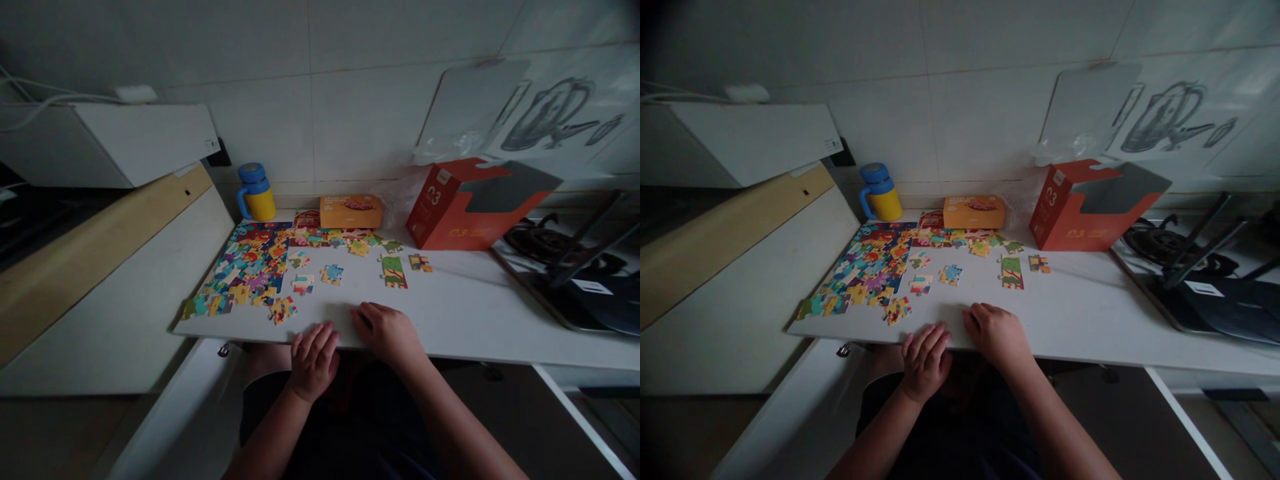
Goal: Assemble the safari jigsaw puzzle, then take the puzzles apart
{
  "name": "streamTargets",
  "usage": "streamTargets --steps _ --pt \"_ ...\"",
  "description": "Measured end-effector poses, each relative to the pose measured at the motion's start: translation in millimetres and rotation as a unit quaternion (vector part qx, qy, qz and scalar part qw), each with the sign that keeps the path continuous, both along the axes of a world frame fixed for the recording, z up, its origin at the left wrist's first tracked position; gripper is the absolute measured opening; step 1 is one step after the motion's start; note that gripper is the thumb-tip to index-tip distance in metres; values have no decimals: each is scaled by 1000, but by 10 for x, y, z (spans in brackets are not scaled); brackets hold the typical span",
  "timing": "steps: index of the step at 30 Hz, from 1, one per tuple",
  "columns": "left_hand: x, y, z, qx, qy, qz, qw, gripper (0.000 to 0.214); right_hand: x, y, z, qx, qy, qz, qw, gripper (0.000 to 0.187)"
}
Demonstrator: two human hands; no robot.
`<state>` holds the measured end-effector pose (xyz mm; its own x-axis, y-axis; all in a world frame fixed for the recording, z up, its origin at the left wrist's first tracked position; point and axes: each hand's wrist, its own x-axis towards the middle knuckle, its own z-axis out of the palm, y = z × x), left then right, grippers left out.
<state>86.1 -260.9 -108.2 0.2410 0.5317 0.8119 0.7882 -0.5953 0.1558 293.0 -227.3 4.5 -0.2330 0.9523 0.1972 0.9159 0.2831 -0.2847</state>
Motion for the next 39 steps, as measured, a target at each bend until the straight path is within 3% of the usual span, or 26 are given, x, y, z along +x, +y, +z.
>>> streamTargets --steps 7,39 --pt "-10 29 -98 27 11 3 1000 44 12 5 -89 35 2 -2 999 32" --pt "-12 14 -82 23 14 10 1000 45 40 -9 -138 62 -3 13 998 33"
